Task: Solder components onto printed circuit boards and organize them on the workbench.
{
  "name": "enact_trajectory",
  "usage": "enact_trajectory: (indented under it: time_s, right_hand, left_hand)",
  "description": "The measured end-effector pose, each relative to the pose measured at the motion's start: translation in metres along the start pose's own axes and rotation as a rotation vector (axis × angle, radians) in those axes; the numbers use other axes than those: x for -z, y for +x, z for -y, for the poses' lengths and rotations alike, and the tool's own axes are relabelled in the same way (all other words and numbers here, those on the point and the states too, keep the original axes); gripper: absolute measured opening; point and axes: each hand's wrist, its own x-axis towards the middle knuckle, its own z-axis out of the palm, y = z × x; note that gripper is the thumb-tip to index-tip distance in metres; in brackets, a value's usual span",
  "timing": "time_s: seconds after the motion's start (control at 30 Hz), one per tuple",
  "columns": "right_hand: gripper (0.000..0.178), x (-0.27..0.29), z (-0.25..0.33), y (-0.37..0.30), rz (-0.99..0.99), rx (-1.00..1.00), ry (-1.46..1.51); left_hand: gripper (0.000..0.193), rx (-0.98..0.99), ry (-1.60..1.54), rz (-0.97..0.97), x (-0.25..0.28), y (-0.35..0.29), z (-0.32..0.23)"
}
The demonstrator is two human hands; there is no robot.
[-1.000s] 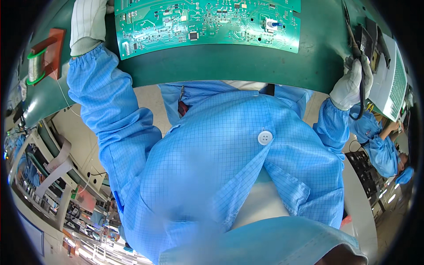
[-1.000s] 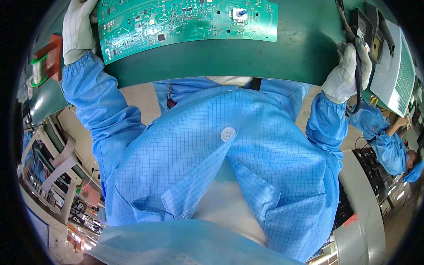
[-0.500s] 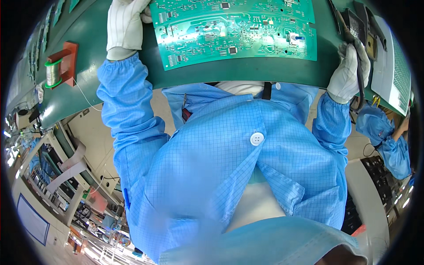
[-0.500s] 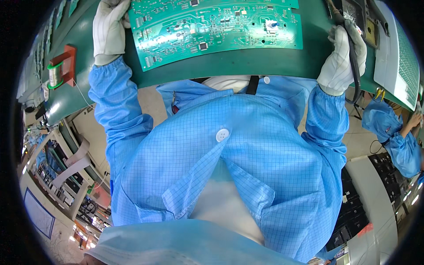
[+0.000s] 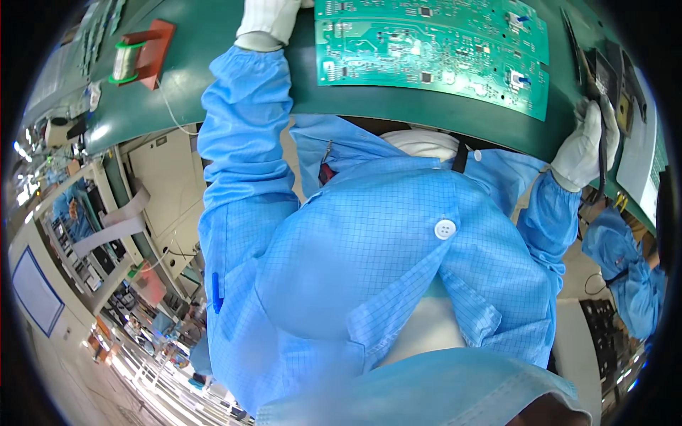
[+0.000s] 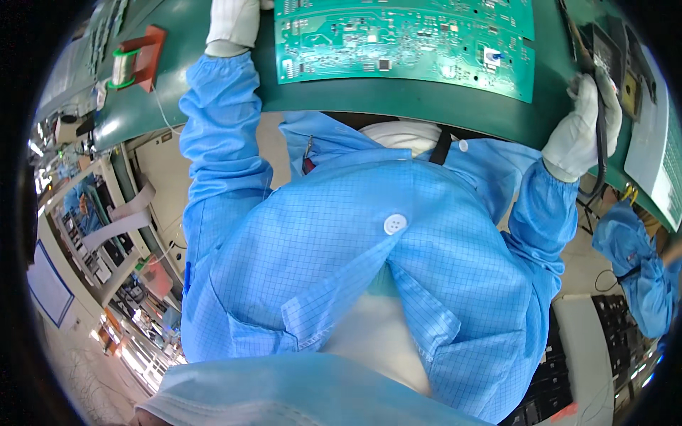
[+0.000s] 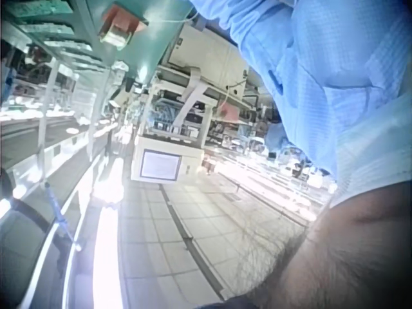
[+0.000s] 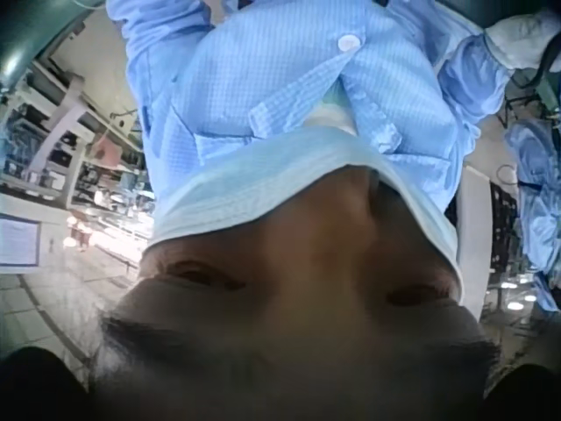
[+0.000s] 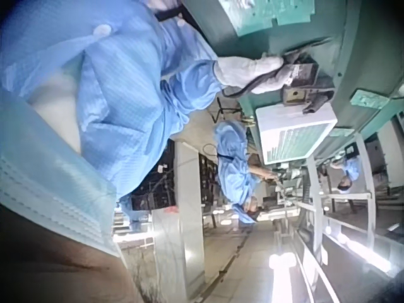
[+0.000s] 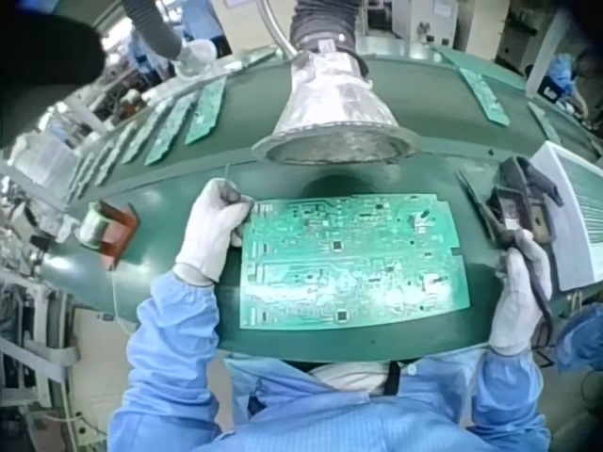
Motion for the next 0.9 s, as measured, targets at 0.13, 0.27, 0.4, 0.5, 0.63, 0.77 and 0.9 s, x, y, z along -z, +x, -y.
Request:
enact_trajectory:
  time_s: [0.13, 0.27, 0.4, 0.5, 0.63, 0.77, 0.9]
  right_hand:
    - [0.026, 0.006, -0.006, 0.004, 0.052, 0.077, -0.123]
    - [0.027, 0.003, -0.002, 0.001, 0.025, 0.050, -0.127]
    - [0.030, 0.001, -0.004, 0.000, 0.007, -0.008, -0.083]
    - [0.032, 0.003, -0.004, 0.001, 0.011, -0.023, -0.060]
    - [0.033, 0.002, -0.002, 0.001, 0.021, -0.034, -0.040]
    - [0.033, 0.002, -0.007, 0.002, 0.044, -0.020, -0.041]
    - [0.033, 0.001, -0.007, 0.001, 0.061, -0.012, -0.060]
  left_hand:
    - [0.020, 0.002, 0.034, -0.021, 0.001, 0.001, 0.004]
    - [0.023, 0.016, 0.058, -0.017, 0.002, 0.002, 0.005]
    - [0.024, 0.008, 0.041, 0.029, 0.007, 0.001, 0.002]
    - [0.025, -0.024, -0.005, 0.079, 0.010, 0.001, 0.004]
    - [0.025, -0.045, -0.053, 0.115, 0.010, 0.000, 0.005]
    - [0.024, -0.051, -0.115, 0.133, 0.014, 0.000, 0.008]
    - [0.023, -0.029, -0.089, 0.156, 0.016, -0.001, 0.004]
